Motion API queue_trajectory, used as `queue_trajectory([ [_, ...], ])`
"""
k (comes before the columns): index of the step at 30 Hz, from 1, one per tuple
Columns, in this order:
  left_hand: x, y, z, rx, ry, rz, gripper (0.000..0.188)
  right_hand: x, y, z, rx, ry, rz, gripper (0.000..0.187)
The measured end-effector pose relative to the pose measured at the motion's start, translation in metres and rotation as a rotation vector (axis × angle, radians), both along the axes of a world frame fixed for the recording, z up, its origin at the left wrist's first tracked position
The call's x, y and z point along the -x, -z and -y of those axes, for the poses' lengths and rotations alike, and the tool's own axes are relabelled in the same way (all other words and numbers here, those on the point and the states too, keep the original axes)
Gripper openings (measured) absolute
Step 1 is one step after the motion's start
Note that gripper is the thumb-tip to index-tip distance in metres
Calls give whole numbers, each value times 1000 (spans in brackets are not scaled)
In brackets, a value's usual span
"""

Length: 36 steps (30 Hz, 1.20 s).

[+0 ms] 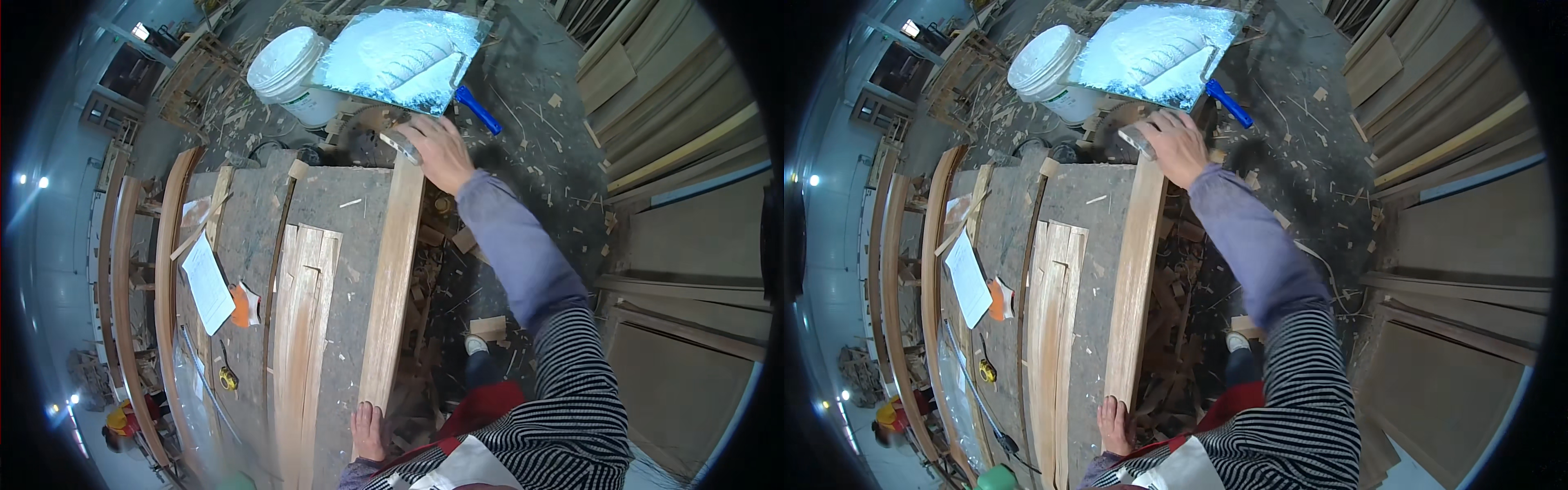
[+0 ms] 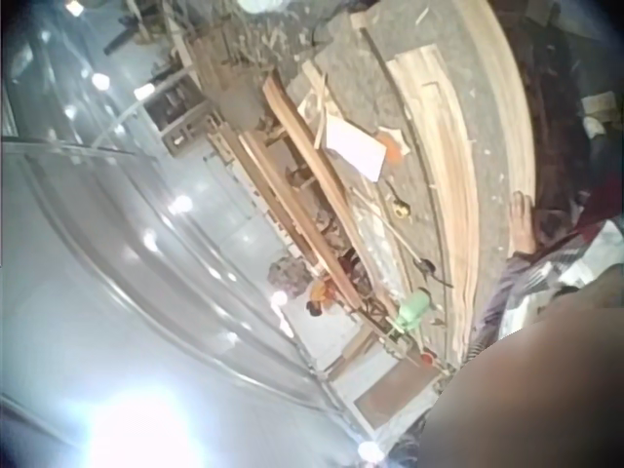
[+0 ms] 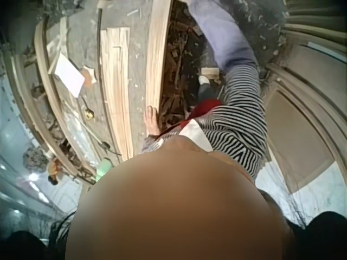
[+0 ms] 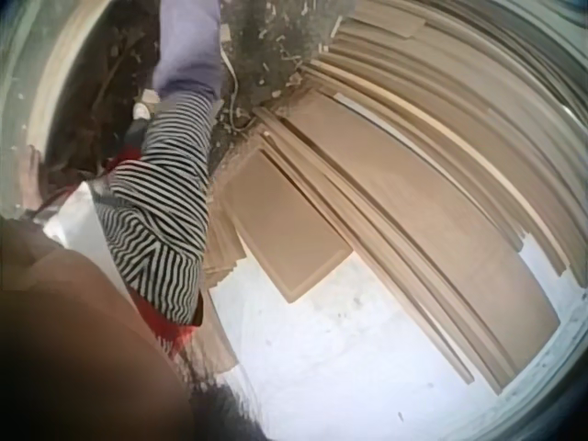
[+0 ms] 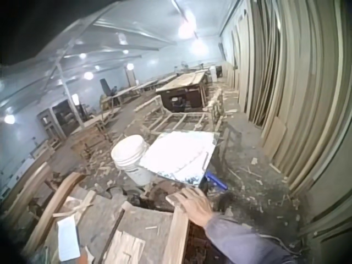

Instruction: Measuring and applying glue to wooden components for assembly in a factory.

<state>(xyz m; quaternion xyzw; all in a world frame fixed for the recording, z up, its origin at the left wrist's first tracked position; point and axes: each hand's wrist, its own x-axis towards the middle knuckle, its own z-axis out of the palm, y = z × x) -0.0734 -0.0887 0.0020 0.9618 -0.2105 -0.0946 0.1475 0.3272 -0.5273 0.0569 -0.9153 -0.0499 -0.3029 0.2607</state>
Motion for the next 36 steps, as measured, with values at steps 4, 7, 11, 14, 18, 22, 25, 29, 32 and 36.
queue_trajectory([
  [4,-1,-2,1,2,18,13,64,44,48,-50,51,-59,-230,42],
  [7,-3,-5,4,8,28,31,64,143,91,-105,108,-202,-56,44],
  [11,-2,-6,7,45,-27,20,57,158,95,-95,-76,-129,-128,46],
  [14,0,-4,5,10,-18,24,58,60,90,-49,-446,73,-269,58],
  [18,1,0,3,-15,-28,20,56,-5,119,-35,-691,135,-62,48],
  [22,-2,1,5,5,14,71,71,81,115,-102,-809,164,4,50],
  [25,-3,-1,7,-4,24,64,71,122,85,-117,-899,83,-149,48],
  [29,-3,-1,5,-33,4,20,71,79,85,-100,-924,136,-6,58],
  [32,-2,0,4,21,26,60,69,128,117,-160,-866,161,-86,57],
  [36,-2,0,4,-6,41,97,60,329,119,-283,-775,10,-180,48],
])
